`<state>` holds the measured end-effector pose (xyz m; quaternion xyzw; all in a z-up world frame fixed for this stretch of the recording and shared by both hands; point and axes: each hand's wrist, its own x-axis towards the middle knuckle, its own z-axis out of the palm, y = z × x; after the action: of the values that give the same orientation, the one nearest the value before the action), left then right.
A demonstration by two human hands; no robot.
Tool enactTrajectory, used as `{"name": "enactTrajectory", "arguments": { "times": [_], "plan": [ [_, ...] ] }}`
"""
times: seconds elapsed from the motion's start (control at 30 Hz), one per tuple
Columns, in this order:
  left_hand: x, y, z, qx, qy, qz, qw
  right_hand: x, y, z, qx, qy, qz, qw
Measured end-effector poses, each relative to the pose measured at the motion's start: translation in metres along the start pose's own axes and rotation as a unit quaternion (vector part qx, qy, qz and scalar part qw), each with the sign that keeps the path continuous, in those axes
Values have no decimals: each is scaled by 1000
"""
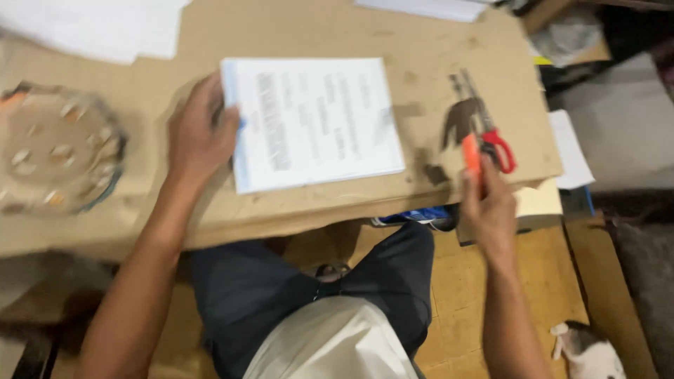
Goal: The person sits at a wooden table and uses a needle and thread to stitch the spine of a document. They pull the thread tight, use a hammer to tap the needle, and then use scissors to cut the thread. Finally, they place the finished document on a stack and pick up a pen to write on another sheet.
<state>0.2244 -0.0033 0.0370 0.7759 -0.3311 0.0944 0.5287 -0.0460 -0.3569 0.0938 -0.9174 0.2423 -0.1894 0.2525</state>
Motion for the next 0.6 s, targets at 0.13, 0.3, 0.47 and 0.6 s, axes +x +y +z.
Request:
{"name": "enactTrajectory", "arguments": {
  "times": [0.13,0.3,0.47,0.6],
  "plan": [
    [-27,33,1,9,14,-202,979,59,121,-26,-117,82,-17,990],
    [-26,57,6,43,20,-261,964,129,217,-14,-221,63,71,971],
    [-10,70,11,86,-12,-304,949,101,91,72,-370,-91,-11,924],
    [-13,61,24,86,12,-328,941,50,-13,97,0,-67,-59,996]
  ]
}}
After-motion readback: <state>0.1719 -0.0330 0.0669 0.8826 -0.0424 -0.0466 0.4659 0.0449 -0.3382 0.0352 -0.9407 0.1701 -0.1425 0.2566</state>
